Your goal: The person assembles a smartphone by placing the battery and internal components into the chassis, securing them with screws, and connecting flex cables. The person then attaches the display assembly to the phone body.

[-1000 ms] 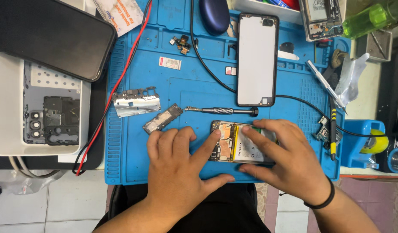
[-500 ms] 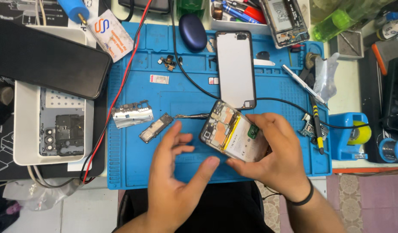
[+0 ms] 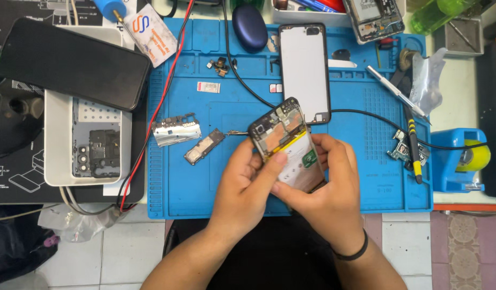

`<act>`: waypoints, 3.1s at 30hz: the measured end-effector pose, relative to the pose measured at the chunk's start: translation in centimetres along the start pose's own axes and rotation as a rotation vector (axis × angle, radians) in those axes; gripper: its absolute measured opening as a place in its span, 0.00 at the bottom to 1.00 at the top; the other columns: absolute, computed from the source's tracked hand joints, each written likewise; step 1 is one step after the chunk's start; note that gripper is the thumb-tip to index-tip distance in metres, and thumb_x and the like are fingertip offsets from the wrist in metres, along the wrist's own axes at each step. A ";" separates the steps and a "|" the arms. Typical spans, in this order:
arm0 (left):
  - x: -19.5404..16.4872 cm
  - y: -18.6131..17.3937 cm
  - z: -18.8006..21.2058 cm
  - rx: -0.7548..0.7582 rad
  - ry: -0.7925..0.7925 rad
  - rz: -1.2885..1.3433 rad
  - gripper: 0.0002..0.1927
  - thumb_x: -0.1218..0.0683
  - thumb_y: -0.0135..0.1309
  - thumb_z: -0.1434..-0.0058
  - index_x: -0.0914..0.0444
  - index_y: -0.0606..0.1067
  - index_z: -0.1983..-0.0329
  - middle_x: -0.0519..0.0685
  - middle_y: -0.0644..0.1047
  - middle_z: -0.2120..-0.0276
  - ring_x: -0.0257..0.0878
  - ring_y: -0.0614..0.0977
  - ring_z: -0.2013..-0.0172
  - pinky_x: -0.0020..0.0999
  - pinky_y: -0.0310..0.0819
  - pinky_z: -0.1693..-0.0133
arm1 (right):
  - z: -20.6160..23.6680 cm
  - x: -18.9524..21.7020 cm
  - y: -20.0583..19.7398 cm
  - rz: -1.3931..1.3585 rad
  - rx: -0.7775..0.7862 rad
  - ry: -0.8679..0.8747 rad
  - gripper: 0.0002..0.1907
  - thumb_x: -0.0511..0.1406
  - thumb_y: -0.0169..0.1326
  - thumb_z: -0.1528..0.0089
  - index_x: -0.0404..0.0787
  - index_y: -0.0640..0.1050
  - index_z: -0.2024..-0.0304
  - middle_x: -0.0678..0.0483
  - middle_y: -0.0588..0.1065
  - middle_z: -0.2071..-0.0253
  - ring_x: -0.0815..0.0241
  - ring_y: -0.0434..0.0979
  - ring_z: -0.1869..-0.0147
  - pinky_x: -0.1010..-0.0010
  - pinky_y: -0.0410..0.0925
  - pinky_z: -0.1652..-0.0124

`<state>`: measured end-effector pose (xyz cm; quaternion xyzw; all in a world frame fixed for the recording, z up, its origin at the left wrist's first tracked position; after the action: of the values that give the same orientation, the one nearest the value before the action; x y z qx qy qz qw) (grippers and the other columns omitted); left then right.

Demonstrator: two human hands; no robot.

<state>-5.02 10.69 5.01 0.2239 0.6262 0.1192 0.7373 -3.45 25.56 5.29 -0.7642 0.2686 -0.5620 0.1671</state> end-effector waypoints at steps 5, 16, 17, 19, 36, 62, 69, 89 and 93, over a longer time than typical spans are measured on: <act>-1.7 -1.6 0.9 0.140 -0.081 -0.063 0.18 0.59 0.49 0.27 0.72 0.69 0.36 0.55 0.80 0.46 0.37 0.80 0.47 0.34 0.75 0.44 | -0.8 -2.6 -2.4 -0.953 0.309 0.411 0.26 0.28 0.61 0.41 0.31 0.71 0.40 0.47 0.77 0.47 0.58 0.77 0.43 0.66 0.71 0.43; -1.5 0.5 1.7 0.091 -0.101 -0.253 0.15 0.58 0.55 0.30 0.70 0.76 0.43 0.51 0.82 0.55 0.33 0.82 0.55 0.30 0.78 0.51 | 0.3 -3.7 -4.2 -0.944 0.349 0.435 0.16 0.24 0.61 0.40 0.28 0.76 0.50 0.45 0.80 0.50 0.57 0.81 0.43 0.63 0.73 0.42; -1.6 0.6 1.9 0.104 -0.101 -0.237 0.16 0.57 0.55 0.30 0.70 0.75 0.43 0.50 0.83 0.55 0.33 0.82 0.55 0.29 0.78 0.51 | 0.4 -3.7 -4.5 -0.937 0.356 0.428 0.15 0.24 0.61 0.40 0.27 0.77 0.50 0.45 0.80 0.50 0.57 0.81 0.44 0.64 0.74 0.43; -2.0 0.6 2.2 0.142 -0.097 -0.245 0.16 0.57 0.55 0.30 0.69 0.75 0.43 0.49 0.83 0.55 0.32 0.83 0.55 0.28 0.79 0.51 | 0.5 -3.9 -4.9 -0.927 0.367 0.413 0.15 0.24 0.63 0.41 0.27 0.78 0.52 0.47 0.79 0.52 0.58 0.81 0.46 0.66 0.74 0.46; -3.2 1.8 2.4 0.228 -0.091 -0.375 0.14 0.56 0.56 0.31 0.67 0.79 0.46 0.49 0.85 0.57 0.33 0.85 0.56 0.29 0.80 0.53 | 1.5 -4.4 -5.5 -0.905 0.377 0.390 0.09 0.25 0.64 0.41 0.28 0.80 0.59 0.49 0.77 0.58 0.64 0.78 0.57 0.74 0.73 0.58; -4.6 1.6 2.8 0.356 0.261 -0.660 0.13 0.57 0.62 0.34 0.65 0.79 0.48 0.50 0.83 0.63 0.40 0.86 0.63 0.32 0.79 0.60 | 1.7 -3.2 -6.5 -0.689 0.340 0.067 0.11 0.30 0.68 0.43 0.32 0.82 0.59 0.47 0.79 0.58 0.60 0.81 0.56 0.71 0.76 0.57; -4.5 1.8 3.0 0.349 0.248 -0.612 0.11 0.57 0.61 0.33 0.65 0.79 0.49 0.50 0.84 0.63 0.39 0.86 0.64 0.31 0.79 0.60 | 1.9 -2.5 -6.1 -0.812 0.278 0.055 0.09 0.28 0.66 0.40 0.31 0.81 0.59 0.49 0.78 0.62 0.57 0.78 0.59 0.68 0.72 0.59; -3.8 1.7 2.6 0.244 -0.104 -0.278 0.14 0.57 0.54 0.30 0.69 0.77 0.45 0.49 0.85 0.56 0.31 0.83 0.56 0.28 0.79 0.53 | 2.7 -4.3 -5.6 -1.138 0.364 0.384 0.16 0.25 0.62 0.39 0.27 0.78 0.49 0.45 0.76 0.51 0.57 0.78 0.46 0.66 0.72 0.46; -3.8 1.6 2.6 0.240 -0.123 -0.272 0.14 0.57 0.55 0.31 0.69 0.78 0.45 0.49 0.85 0.57 0.32 0.84 0.57 0.28 0.80 0.55 | 2.7 -4.8 -5.5 -1.209 0.372 0.391 0.14 0.26 0.61 0.37 0.25 0.78 0.49 0.44 0.77 0.50 0.55 0.79 0.46 0.63 0.73 0.47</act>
<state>-3.05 9.88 9.38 0.2304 0.6142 -0.0709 0.7514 -0.79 32.69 3.79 -0.6228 -0.2837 -0.7222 -0.1002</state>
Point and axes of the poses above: each hand's wrist, its own z-axis away from the middle knuckle, its own y-axis out of the palm, x = y × z, the point moved 1 cm from there along -z, towards the middle knuckle
